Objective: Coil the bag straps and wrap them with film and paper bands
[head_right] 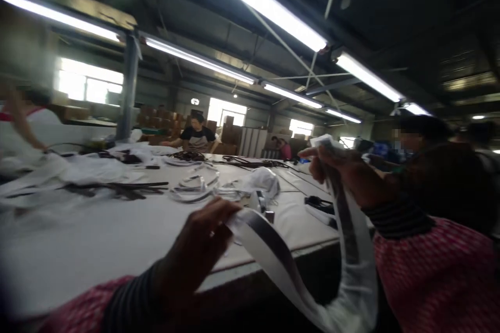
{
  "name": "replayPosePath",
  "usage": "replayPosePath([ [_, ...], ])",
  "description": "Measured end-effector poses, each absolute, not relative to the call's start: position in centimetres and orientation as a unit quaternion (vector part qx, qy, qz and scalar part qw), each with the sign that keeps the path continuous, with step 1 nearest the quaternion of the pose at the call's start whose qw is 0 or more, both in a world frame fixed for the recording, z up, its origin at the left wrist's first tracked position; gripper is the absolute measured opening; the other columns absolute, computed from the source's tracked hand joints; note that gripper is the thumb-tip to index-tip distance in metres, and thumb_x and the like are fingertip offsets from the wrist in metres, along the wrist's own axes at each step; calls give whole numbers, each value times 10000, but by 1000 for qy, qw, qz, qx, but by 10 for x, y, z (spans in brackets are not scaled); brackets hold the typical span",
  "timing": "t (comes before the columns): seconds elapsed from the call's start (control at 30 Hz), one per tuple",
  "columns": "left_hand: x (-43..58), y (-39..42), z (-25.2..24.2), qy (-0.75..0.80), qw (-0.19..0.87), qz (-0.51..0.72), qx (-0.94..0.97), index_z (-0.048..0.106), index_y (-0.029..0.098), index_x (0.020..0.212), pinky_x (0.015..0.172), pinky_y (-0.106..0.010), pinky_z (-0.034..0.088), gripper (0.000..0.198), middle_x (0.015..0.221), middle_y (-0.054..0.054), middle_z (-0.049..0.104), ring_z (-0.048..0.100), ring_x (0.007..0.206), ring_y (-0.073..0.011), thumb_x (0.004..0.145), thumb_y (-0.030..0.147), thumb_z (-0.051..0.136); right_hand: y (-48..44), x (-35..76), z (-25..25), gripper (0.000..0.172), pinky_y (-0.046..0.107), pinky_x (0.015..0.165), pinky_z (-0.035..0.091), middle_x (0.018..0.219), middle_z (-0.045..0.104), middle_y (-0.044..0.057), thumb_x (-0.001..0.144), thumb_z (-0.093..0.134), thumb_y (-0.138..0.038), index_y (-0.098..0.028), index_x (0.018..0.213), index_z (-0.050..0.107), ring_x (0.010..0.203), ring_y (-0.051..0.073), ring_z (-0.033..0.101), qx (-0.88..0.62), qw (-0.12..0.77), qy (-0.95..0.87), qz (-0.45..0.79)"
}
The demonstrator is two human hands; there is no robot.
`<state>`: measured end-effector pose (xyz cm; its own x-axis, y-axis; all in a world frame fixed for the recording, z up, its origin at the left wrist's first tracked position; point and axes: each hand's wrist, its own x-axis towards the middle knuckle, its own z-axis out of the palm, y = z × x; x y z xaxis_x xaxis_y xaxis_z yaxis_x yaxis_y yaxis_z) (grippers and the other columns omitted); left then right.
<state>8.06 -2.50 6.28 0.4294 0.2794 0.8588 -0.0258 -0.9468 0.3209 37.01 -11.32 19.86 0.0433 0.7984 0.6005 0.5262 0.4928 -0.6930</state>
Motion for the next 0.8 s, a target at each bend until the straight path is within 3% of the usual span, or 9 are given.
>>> replayPosePath([
  [0.07,117,-50,60,-39,203,408,889,575,219,1274,941,-343,495,331,1147,-80,677,617,1056,-228,949,181,526,-132,378,201,408,241,496,411,688,612,18,979,567,-490,-117,1114,664,550,117,531,-508,503,-677,174],
  [0.13,135,-57,57,-97,228,314,917,528,250,1346,970,-351,498,441,1243,-76,643,599,1122,-239,916,193,603,-150,383,197,393,206,423,281,629,565,-22,1015,501,-471,-128,1133,654,450,71,416,-526,460,-685,207],
  [0.23,143,-42,60,-30,256,369,893,483,286,1391,1051,-427,461,490,1381,-83,552,546,1222,-273,923,258,628,-170,384,180,411,208,409,154,534,449,-74,1037,447,-454,-120,1125,670,398,44,276,-538,405,-699,240],
  [0.33,146,-27,69,51,293,421,857,420,314,1456,1084,-485,426,696,1507,-92,439,475,1311,-323,847,402,746,-175,379,154,427,205,417,202,533,432,-71,1021,475,-433,-81,1076,710,424,46,321,-532,340,-706,321],
  [0.4,151,-27,74,32,337,364,868,415,315,1483,1083,-464,418,816,1524,-83,436,445,1344,-336,781,446,809,-171,372,136,417,198,417,238,528,442,-64,989,539,-430,-62,966,735,429,42,349,-517,282,-704,396],
  [0.5,160,-31,69,-20,462,185,867,674,209,1221,874,-342,508,479,1107,-64,704,647,1019,-268,826,468,753,-160,366,118,411,190,405,249,482,415,-73,931,634,-439,-65,787,724,407,32,331,-495,209,-693,481],
  [0.6,158,-26,46,0,620,37,783,722,144,912,542,-248,444,366,617,1,617,549,507,-133,883,504,659,-156,374,113,371,186,407,227,478,392,-85,905,672,-420,-59,884,757,415,30,298,-508,175,-696,477],
  [0.7,139,-13,21,54,725,33,686,692,145,837,460,-216,385,409,542,42,490,415,426,-83,858,553,679,-156,394,109,373,188,418,213,531,423,-73,842,737,-416,-62,958,764,456,40,314,-559,181,-682,435],
  [0.8,114,-2,9,121,738,69,660,683,152,807,513,-225,433,394,595,24,545,473,489,-96,784,535,771,-156,411,94,388,188,443,241,597,491,-55,742,813,-396,-90,975,759,509,59,369,-618,163,-663,391],
])
